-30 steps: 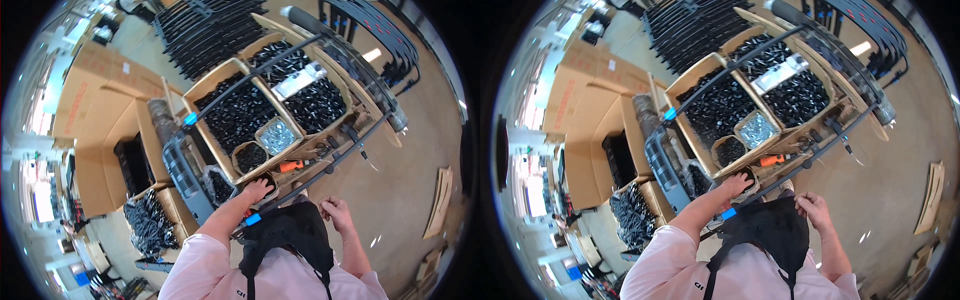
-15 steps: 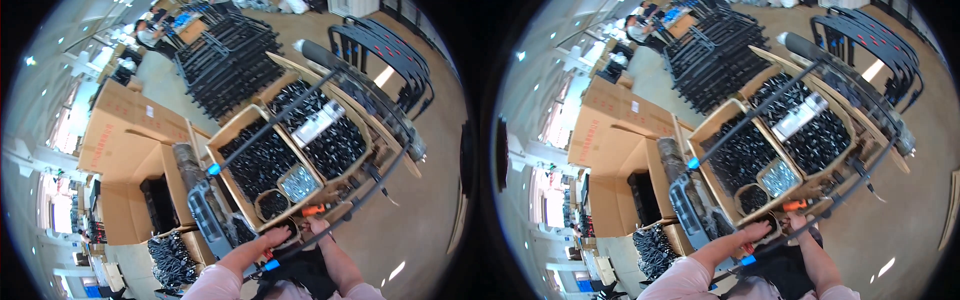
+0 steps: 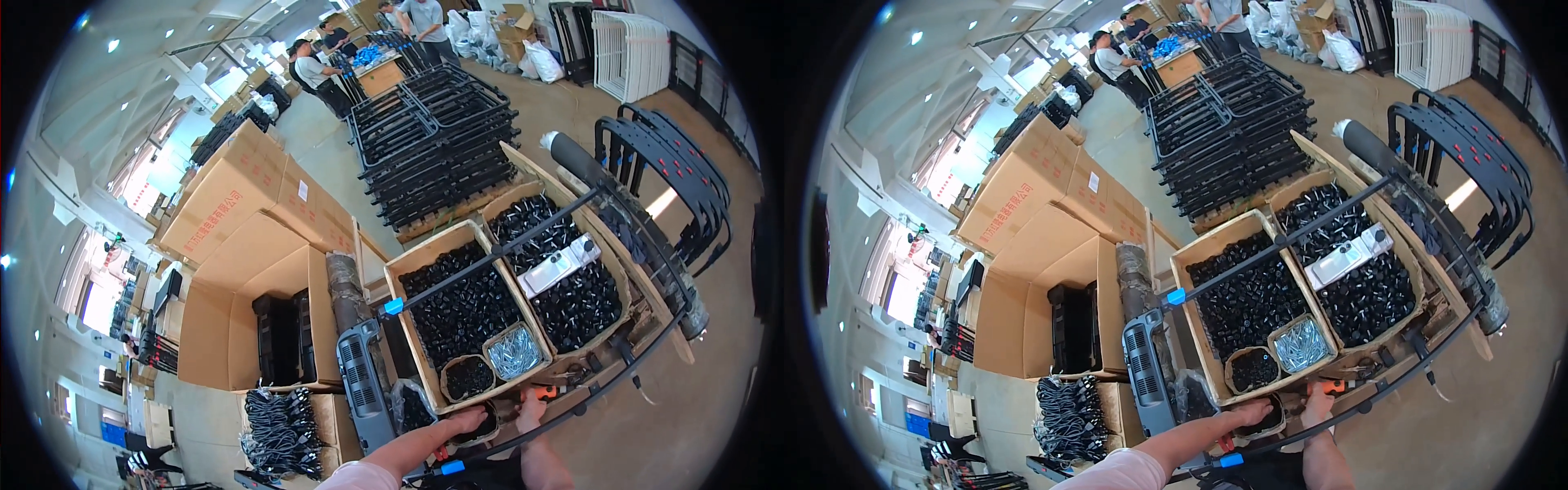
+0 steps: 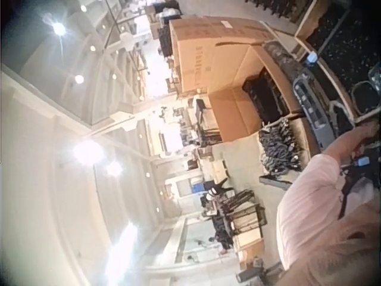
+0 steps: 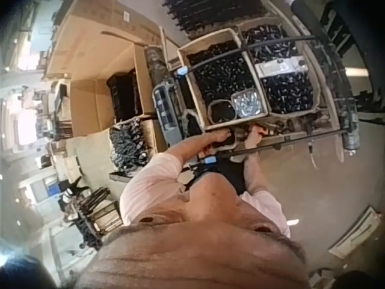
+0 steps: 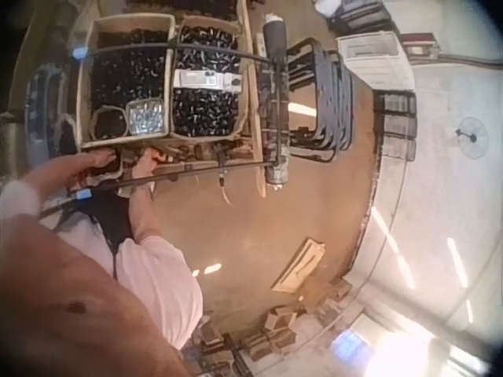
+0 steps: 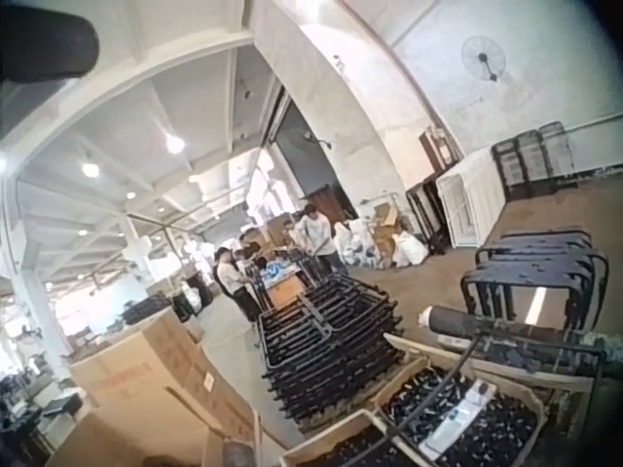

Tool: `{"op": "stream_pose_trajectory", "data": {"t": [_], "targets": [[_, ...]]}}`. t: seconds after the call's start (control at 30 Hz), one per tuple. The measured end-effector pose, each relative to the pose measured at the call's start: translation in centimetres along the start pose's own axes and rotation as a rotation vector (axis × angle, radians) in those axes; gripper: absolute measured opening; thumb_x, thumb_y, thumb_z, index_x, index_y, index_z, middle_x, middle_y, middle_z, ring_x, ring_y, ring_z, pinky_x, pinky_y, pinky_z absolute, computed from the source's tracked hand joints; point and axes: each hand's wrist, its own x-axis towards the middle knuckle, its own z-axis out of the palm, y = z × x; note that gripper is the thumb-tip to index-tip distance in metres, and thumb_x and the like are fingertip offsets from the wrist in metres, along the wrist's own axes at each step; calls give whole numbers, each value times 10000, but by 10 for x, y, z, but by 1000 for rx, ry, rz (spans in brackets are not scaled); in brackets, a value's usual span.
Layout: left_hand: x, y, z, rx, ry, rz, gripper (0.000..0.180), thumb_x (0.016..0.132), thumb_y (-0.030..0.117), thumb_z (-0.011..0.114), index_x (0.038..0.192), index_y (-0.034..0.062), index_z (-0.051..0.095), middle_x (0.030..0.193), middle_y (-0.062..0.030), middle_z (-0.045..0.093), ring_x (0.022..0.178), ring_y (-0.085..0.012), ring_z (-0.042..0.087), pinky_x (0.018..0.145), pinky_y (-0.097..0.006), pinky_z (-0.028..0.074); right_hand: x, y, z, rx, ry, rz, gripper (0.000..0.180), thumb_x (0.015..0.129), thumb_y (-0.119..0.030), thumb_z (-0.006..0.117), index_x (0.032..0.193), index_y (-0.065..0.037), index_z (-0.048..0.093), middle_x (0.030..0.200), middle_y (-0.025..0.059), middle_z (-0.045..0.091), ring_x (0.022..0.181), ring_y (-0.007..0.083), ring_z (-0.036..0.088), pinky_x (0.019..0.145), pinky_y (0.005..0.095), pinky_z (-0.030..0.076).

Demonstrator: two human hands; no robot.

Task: The worker is assembling electronic components and wiring onto a metal frame using various hand tools.

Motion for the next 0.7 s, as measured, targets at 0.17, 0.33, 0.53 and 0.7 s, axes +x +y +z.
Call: {"op": "stream_pose_trajectory", "data": {"t": [0.17,0.33,0.53,0.7], "targets": [[1,0,6,-80,61,0,477,1048,442,480,1232,29,633,1262,-245,670,1237,-440,606,1093,-497,447,12,-67,-57,105,-536,360,206,921,-322,699,958,-161,577,745,17,613,577,179,588,423,264,432],[21,-20,22,-613,-51,-130,243,1088,340,480,1121,126,591,687,0,483,521,-124,457,439,-309,381,15,-80,-106,139,-630,457,149,921,-296,678,1035,-208,640,767,6,648,632,203,623,466,303,476],[-6,4,-8,-965,-283,-158,293,1113,399,465,1104,138,597,819,39,521,680,-86,516,529,-271,415,-8,-82,-170,145,-565,421,222,955,-260,720,1133,-141,662,1042,72,683,897,241,649,793,367,541],[-42,27,-38,-1343,-384,-66,298,1125,381,460,1123,128,617,900,46,559,776,-86,544,618,-234,444,-91,-144,-199,-29,-579,210,123,998,-232,702,981,-116,666,911,31,638,819,213,591,774,368,514]]}}
